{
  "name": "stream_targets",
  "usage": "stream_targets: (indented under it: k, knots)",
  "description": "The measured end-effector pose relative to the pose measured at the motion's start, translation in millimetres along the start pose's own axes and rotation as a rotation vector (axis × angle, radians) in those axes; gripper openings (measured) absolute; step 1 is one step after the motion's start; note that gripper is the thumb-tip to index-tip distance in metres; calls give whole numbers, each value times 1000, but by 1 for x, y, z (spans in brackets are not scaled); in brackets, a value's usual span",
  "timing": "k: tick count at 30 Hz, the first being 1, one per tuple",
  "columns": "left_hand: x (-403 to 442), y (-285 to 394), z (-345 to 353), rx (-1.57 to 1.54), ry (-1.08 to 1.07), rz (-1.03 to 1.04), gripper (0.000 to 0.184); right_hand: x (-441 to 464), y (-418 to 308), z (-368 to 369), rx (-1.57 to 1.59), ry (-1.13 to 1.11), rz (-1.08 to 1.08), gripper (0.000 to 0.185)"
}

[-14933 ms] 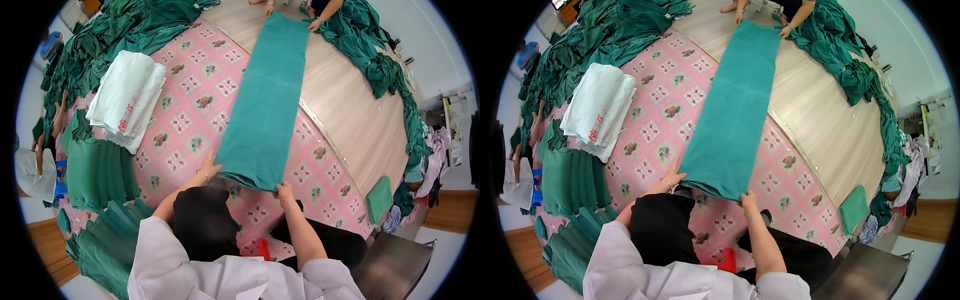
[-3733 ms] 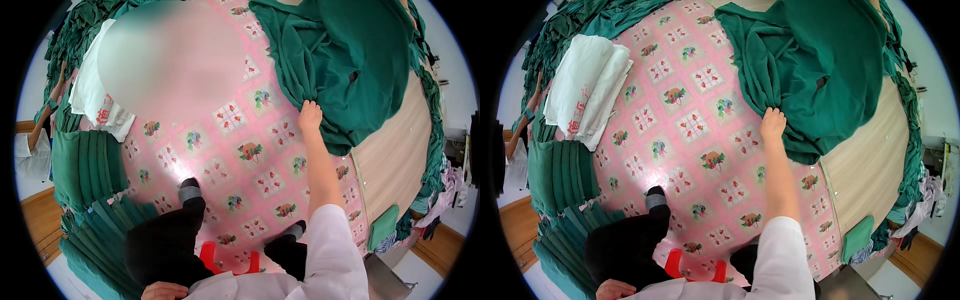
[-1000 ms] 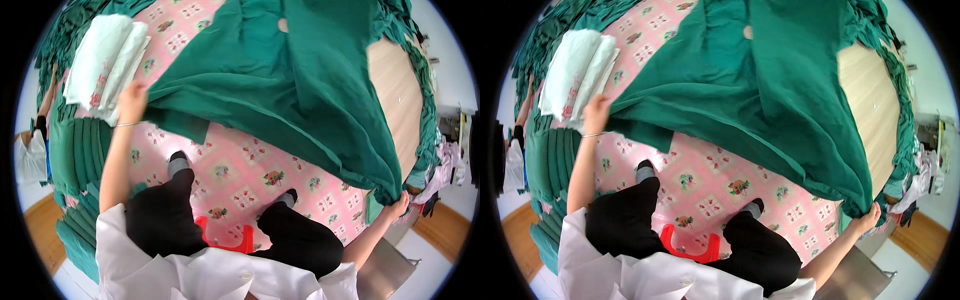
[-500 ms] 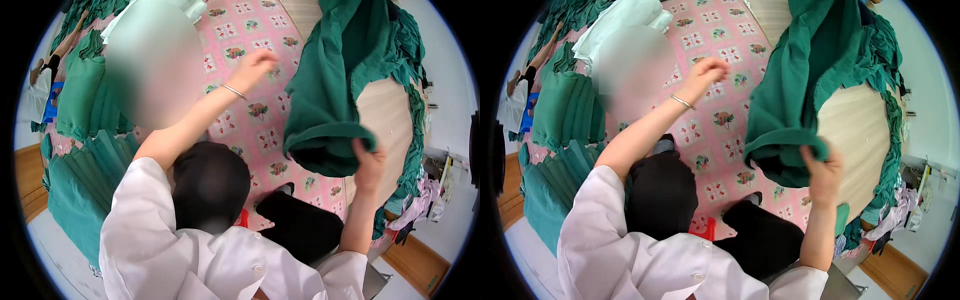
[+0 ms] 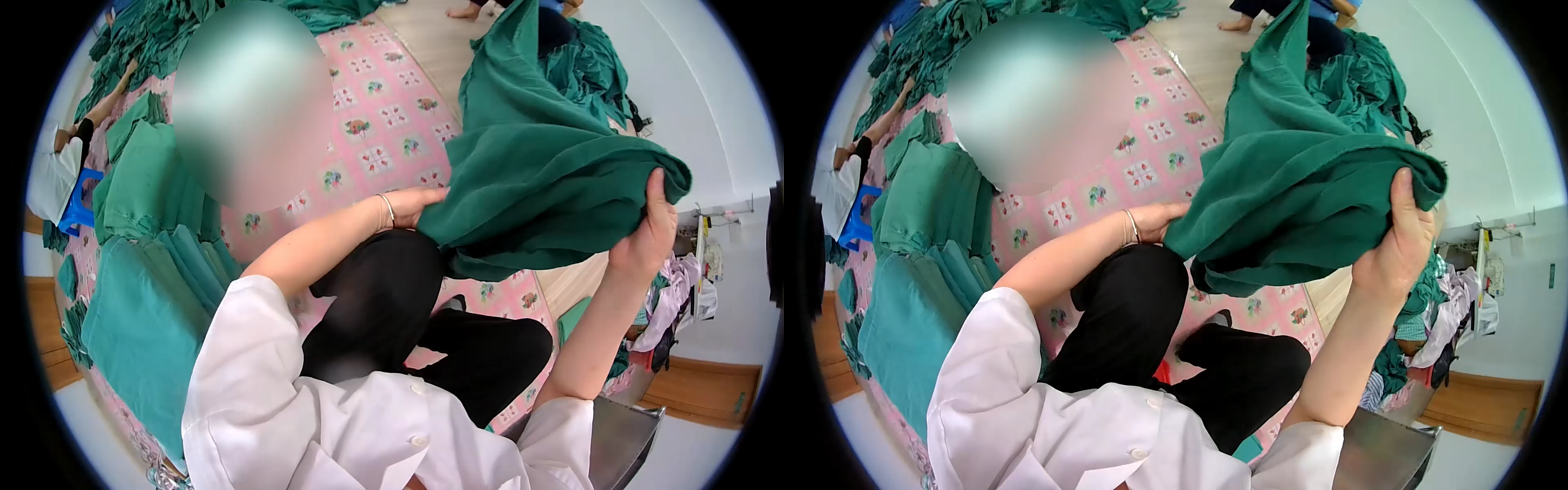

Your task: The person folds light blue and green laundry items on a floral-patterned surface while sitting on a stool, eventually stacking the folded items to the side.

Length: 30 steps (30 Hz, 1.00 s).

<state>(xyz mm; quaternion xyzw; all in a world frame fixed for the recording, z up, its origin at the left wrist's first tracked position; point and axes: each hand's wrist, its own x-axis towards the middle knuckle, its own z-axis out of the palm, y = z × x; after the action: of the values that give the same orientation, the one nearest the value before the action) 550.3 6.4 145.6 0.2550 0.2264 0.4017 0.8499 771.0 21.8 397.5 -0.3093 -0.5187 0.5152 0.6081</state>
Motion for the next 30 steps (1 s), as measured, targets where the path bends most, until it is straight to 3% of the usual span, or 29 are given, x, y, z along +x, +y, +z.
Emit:
stream_targets:
  k: [3,5,7,8,9,10,11,13,17,21,23,25,27,29,30]
  knots:
    - [-17,31,30,223,322,144,41,-12,-5,-19,-135,38,-3,17]
    - [-34,59,21,289,429,233,43,-32,-2,-31,-318,-16,106,17]
    - [-71,97,37,300,631,404,39,-46,22,-82,-979,-106,7,30]
    - [-90,115,37,344,638,482,36,-63,23,-88,-1140,-63,-66,39]
    - [-109,132,36,386,644,562,33,-76,33,-114,-1266,14,-2,48]
    - [-129,146,46,445,631,612,30,-88,41,-136,-1327,129,47,42]
    - [-147,157,52,503,617,660,26,-95,56,-177,-1321,146,50,42]
    - [-171,180,37,781,677,633,19,-107,81,-252,-1359,128,308,32]
    - [-185,179,66,921,650,634,16,-128,51,-232,-1066,186,441,23]
    - [-175,130,105,867,572,679,25,-138,48,-209,-895,157,305,20]
    - [-161,98,113,906,514,701,31,-150,52,-180,-803,103,51,20]
    - [-144,63,122,844,447,647,32,-160,49,-153,-725,44,122,19]
    - [-129,26,135,542,321,616,34,-172,57,-130,-548,71,105,12]
    - [-116,-4,150,427,315,536,34,-184,58,-111,-697,40,32,10]
    - [-108,-20,153,393,339,506,34,-192,57,-94,-618,54,25,10]
